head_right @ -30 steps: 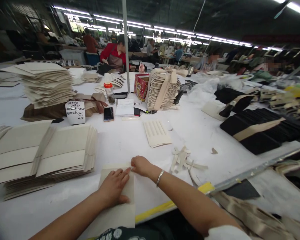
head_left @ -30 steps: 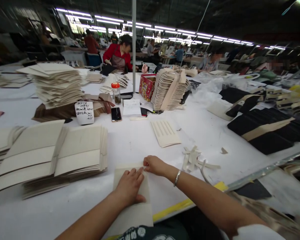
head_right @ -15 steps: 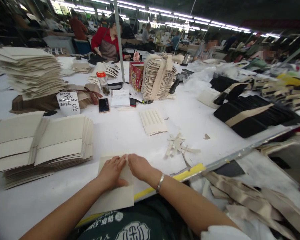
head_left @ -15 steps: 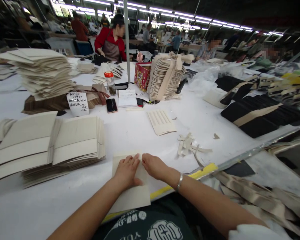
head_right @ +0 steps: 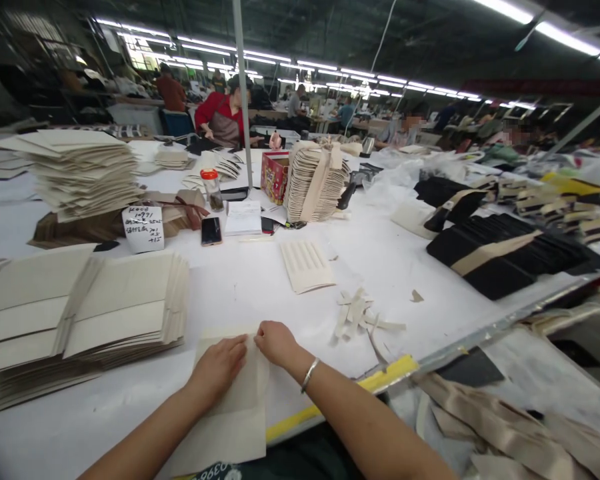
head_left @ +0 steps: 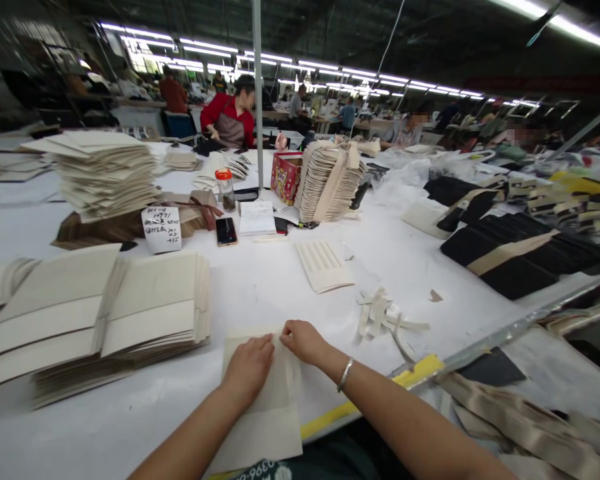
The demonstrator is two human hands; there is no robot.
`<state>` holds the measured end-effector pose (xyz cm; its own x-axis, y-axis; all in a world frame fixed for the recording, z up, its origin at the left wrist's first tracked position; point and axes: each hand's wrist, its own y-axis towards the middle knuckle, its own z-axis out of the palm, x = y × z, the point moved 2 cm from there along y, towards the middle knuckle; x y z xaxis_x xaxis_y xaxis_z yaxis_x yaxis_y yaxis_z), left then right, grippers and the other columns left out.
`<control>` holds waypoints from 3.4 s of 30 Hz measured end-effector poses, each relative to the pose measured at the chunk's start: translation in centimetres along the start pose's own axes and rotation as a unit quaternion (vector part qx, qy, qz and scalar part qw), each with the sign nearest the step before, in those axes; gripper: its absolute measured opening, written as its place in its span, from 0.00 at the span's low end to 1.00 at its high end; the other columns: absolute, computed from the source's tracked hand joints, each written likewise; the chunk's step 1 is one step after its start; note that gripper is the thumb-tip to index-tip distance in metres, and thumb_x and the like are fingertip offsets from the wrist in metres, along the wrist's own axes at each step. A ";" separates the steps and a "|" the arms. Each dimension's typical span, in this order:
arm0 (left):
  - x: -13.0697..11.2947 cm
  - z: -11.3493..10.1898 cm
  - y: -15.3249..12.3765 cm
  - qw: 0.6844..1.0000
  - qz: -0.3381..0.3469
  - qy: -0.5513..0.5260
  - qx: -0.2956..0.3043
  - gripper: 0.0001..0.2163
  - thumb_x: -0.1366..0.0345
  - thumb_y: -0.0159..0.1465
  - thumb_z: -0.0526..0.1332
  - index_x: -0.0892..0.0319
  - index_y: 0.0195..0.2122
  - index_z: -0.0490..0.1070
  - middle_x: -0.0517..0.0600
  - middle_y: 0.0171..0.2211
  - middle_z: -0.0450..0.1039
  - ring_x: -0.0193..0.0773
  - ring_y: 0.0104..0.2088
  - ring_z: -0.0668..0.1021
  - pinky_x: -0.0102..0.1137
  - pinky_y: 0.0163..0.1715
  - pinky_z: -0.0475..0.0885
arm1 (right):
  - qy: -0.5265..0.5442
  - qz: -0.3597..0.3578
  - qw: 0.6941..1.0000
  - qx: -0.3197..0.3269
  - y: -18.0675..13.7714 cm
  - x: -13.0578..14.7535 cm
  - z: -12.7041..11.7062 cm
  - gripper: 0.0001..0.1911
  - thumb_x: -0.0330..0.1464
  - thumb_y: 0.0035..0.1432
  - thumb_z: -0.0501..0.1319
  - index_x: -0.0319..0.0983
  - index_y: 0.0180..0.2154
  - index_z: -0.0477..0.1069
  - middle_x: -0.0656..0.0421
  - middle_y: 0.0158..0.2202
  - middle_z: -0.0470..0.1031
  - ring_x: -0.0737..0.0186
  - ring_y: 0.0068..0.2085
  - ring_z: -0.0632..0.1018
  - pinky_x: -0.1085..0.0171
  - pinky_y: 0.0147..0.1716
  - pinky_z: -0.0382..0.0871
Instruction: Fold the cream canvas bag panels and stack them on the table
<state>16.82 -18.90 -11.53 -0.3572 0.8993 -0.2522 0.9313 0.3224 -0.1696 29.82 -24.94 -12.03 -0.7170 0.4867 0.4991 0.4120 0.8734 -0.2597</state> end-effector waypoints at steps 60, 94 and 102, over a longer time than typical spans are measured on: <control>2.1 -0.1 1.7 0.987 -0.121 -0.090 -0.054 0.12 0.70 0.55 0.55 0.58 0.41 0.66 0.51 0.39 0.66 0.42 0.41 0.67 0.34 0.42 0.62 | 0.105 -0.064 0.987 -0.103 1.4 0.5 2.1 0.09 0.24 0.45 0.51 0.38 0.32 0.58 0.62 0.26 0.65 0.67 0.28 0.67 0.68 0.30 0.60; 3.6 1.7 -1.9 0.986 -0.002 -0.147 -0.073 0.19 0.68 0.52 0.61 0.59 0.46 0.61 0.52 0.47 0.65 0.42 0.48 0.65 0.38 0.50 0.60 | -0.086 -0.158 0.983 0.025 -2.9 2.8 2.4 0.07 0.29 0.53 0.52 0.37 0.29 0.67 0.58 0.30 0.65 0.67 0.31 0.67 0.69 0.32 0.61; 1.9 1.7 -2.3 0.998 0.022 -0.052 -0.028 0.20 0.66 0.57 0.56 0.60 0.51 0.60 0.57 0.54 0.56 0.44 0.55 0.59 0.38 0.54 0.52 | -0.005 -0.200 0.979 0.048 -8.2 3.7 2.2 0.07 0.27 0.53 0.51 0.38 0.32 0.66 0.56 0.40 0.64 0.65 0.38 0.68 0.67 0.40 0.61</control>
<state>13.88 -18.41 -13.25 -0.3189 0.8782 -0.3564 0.9477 0.3021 -0.1035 22.55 -30.27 -9.84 -0.8154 0.1051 0.5693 0.0435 0.9917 -0.1209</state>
